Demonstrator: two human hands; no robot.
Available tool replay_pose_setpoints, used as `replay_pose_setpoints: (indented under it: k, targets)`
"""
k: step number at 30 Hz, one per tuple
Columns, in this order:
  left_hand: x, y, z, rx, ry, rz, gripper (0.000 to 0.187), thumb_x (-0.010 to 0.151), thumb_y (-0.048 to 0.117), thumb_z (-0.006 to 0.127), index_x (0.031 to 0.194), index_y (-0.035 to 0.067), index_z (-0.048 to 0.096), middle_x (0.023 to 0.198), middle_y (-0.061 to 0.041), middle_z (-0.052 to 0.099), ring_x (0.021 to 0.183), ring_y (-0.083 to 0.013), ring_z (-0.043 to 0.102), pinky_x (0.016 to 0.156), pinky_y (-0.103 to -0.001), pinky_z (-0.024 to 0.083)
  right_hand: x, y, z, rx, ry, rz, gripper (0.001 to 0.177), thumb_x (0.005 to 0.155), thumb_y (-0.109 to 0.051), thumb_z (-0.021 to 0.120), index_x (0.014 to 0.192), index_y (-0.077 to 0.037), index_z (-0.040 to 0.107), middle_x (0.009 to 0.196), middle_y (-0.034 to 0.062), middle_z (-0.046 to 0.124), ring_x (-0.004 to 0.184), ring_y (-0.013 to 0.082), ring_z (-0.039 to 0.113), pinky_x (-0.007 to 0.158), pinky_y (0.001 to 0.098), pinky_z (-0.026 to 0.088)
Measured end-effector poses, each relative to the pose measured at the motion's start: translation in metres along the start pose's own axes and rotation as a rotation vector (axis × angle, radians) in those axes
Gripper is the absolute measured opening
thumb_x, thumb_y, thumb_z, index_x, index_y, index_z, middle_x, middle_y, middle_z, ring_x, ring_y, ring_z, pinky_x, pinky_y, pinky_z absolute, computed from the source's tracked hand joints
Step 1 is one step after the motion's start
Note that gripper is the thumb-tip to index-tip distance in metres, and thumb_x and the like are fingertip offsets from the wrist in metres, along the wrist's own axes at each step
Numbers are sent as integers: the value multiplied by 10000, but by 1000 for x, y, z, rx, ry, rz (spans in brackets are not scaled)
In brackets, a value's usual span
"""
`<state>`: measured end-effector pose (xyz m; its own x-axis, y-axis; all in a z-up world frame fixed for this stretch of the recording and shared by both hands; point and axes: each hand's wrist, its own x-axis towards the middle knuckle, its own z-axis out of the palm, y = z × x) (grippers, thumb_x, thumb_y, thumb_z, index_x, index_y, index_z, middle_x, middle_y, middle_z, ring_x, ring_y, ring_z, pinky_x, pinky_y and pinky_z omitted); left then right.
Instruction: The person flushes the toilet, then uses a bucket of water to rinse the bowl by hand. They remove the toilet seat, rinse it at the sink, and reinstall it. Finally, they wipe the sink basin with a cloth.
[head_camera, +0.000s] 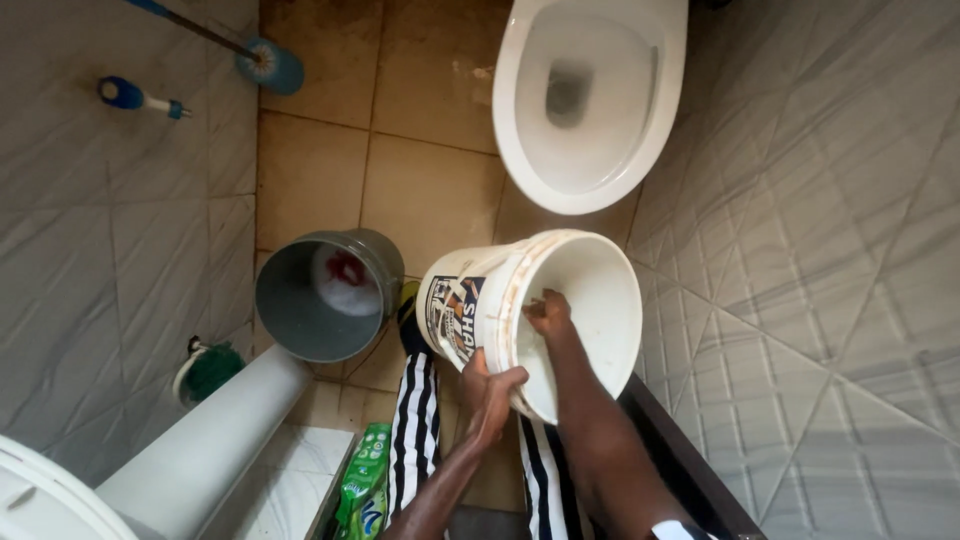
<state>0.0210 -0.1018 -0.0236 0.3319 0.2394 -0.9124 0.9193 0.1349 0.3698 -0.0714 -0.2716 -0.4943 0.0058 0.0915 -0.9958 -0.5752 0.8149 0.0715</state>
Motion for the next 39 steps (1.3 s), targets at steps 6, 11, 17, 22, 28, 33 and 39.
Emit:
replay_pose_setpoints:
  k: [6, 11, 17, 22, 28, 33, 39]
  targets:
    - [53, -54, -3, -152, 68, -33, 495, 667, 157, 695, 1098, -70, 610, 951, -209, 712, 864, -290, 710, 757, -392, 639, -127, -92, 114, 390, -633, -282, 274, 945, -195, 605, 1024, 41, 719, 1009, 197, 728, 996, 323, 683, 956, 438, 575]
    - [52, -52, 2, -249, 83, -12, 481, 698, 176, 672, 1060, -138, 633, 933, -258, 701, 866, -322, 689, 728, -406, 616, -358, -172, 250, 105, -541, -582, 182, 902, -54, 654, 1023, 81, 669, 1089, 228, 711, 1083, 343, 720, 1053, 443, 565]
    - [47, -50, 1, -205, 91, 29, 484, 694, 179, 685, 1080, -104, 617, 940, -235, 686, 871, -308, 674, 740, -417, 613, -220, -136, 172, -40, -480, -438, 179, 958, -41, 591, 991, 119, 665, 940, 212, 674, 820, 267, 637, 787, 365, 557]
    - [9, -7, -12, -93, 97, -62, 491, 636, 169, 694, 1067, -53, 622, 924, -195, 726, 825, -298, 705, 713, -427, 626, -28, -40, 54, -117, -219, -53, 228, 949, -87, 484, 751, -8, 565, 650, 148, 573, 591, 277, 562, 615, 428, 568]
    - [27, -32, -22, -133, 70, -69, 520, 635, 187, 698, 1094, -41, 605, 969, -217, 700, 910, -332, 667, 800, -457, 593, -32, -30, 57, 112, -364, 22, 231, 960, -116, 545, 734, -100, 587, 614, 76, 620, 555, 226, 580, 656, 464, 563]
    - [53, -45, -31, -316, 160, -83, 512, 679, 204, 692, 1113, -42, 577, 1042, -226, 646, 1003, -314, 623, 883, -430, 546, -357, -96, 275, 84, -483, -436, 311, 956, -130, 538, 1150, 70, 675, 1136, 219, 727, 1091, 307, 708, 1049, 412, 564]
    - [27, -24, -38, -253, 212, -160, 451, 685, 204, 696, 1038, -67, 627, 990, -238, 686, 925, -326, 658, 845, -409, 569, -280, -115, 228, -218, -622, -579, 201, 1031, -135, 555, 1104, 31, 641, 1049, 147, 686, 1009, 243, 676, 1017, 399, 567]
